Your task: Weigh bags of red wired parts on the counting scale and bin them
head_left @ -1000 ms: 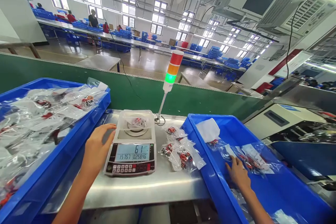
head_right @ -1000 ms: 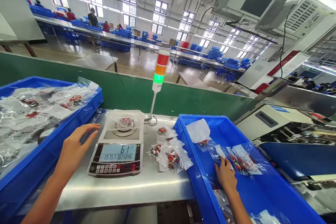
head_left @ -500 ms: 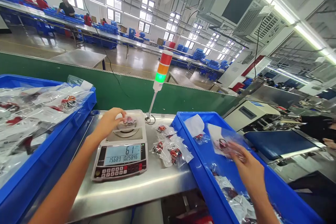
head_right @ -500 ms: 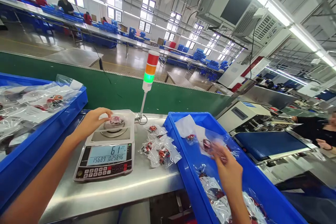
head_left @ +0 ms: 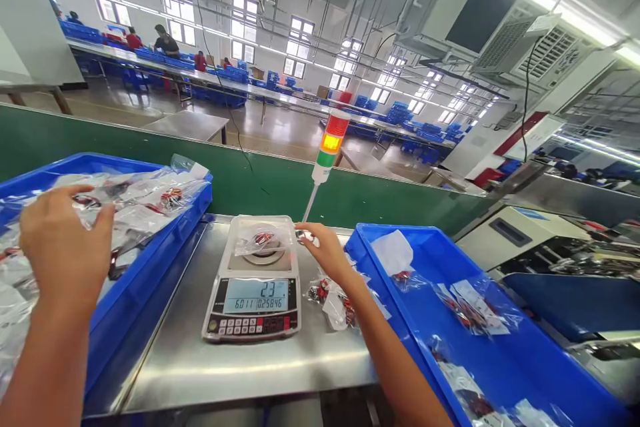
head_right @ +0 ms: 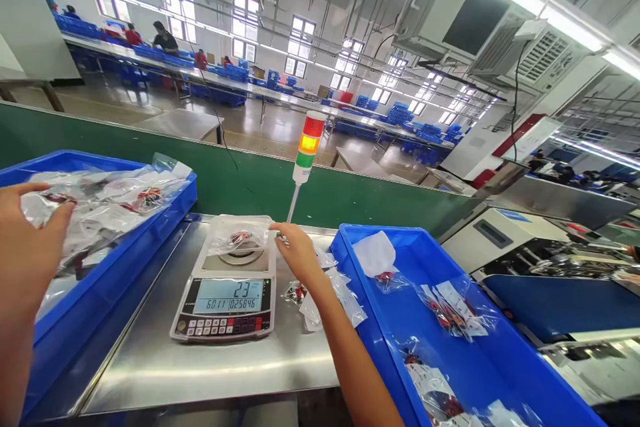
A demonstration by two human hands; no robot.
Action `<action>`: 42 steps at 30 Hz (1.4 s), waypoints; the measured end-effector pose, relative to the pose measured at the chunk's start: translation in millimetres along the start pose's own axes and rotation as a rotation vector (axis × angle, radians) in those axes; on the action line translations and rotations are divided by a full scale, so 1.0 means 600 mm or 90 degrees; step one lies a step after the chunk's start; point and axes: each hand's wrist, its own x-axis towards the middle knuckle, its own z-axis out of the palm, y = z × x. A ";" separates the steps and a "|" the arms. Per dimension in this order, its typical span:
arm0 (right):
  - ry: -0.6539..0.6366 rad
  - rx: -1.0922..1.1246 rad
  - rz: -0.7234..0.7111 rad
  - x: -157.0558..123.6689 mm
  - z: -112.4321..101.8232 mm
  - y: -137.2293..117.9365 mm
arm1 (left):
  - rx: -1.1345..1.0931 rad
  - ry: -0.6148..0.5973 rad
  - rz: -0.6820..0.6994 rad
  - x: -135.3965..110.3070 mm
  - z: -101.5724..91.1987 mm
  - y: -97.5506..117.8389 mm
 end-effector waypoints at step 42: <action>0.144 -0.237 0.174 -0.143 -0.145 0.066 | -0.332 -0.316 0.162 -0.155 0.140 0.143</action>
